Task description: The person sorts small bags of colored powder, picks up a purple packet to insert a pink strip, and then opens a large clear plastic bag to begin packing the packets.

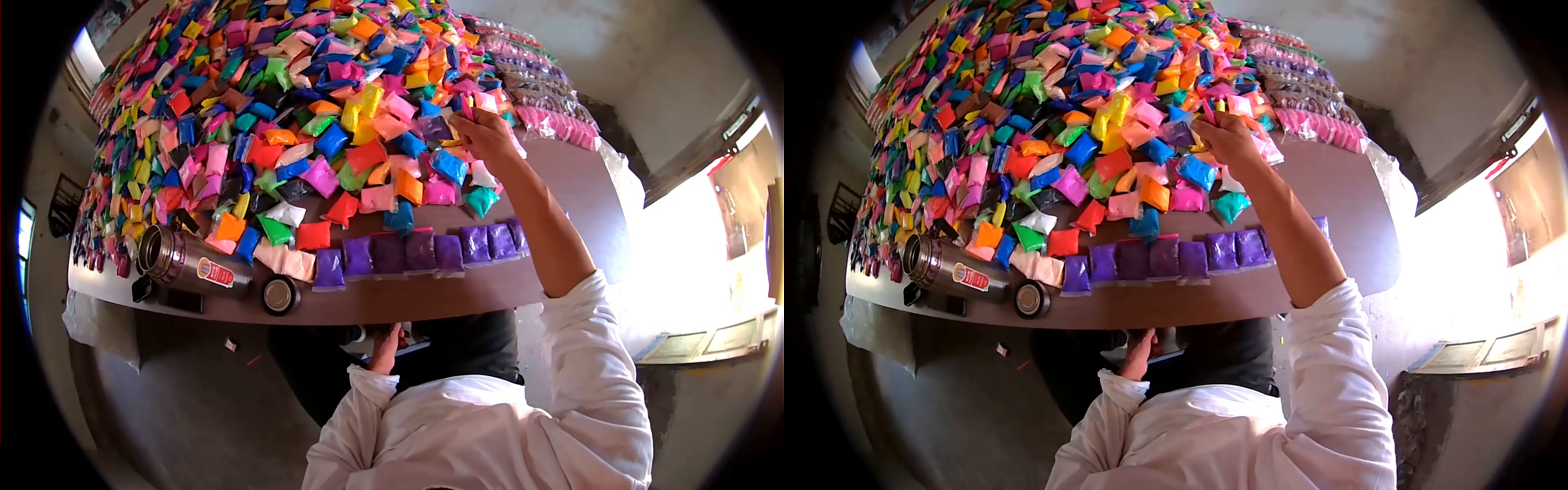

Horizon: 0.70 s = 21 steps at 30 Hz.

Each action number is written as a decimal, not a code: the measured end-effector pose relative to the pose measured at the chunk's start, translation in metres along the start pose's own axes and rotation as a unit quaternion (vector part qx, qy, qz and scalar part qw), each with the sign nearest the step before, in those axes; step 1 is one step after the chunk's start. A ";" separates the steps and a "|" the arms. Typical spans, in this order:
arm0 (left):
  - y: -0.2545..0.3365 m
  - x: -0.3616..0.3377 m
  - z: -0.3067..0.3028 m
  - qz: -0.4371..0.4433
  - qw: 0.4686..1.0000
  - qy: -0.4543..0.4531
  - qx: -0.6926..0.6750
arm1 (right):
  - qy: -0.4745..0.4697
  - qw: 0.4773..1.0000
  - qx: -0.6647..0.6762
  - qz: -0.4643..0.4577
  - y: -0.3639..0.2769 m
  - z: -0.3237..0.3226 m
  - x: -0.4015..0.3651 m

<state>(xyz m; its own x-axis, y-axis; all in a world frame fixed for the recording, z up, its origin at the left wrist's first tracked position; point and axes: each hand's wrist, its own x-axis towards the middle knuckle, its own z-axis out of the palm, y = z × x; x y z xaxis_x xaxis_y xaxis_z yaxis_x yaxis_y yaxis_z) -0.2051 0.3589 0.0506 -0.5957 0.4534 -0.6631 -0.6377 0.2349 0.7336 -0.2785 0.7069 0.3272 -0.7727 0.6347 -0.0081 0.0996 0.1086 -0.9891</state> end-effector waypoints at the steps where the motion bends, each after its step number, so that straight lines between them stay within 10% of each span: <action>1: 0.002 -0.001 0.001 0.001 1.000 -0.002 0.001 | -0.042 0.994 0.098 0.006 0.002 -0.005 -0.005; 6: 0.013 -0.016 0.006 0.024 0.998 -0.054 -0.007 | -0.101 0.963 0.249 0.030 -0.001 -0.021 -0.052; 21: 0.051 -0.079 0.049 -0.021 0.937 -0.339 -0.079 | 0.010 0.922 -0.277 -0.269 0.091 0.008 -0.277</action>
<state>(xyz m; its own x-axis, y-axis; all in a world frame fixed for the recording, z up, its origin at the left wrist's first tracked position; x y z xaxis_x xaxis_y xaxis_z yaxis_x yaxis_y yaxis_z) -0.1666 0.3774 0.1483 -0.1554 0.9015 -0.4039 -0.7493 0.1589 0.6429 -0.0600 0.5348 0.2378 -0.7926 0.3876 0.4708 0.0133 0.7829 -0.6220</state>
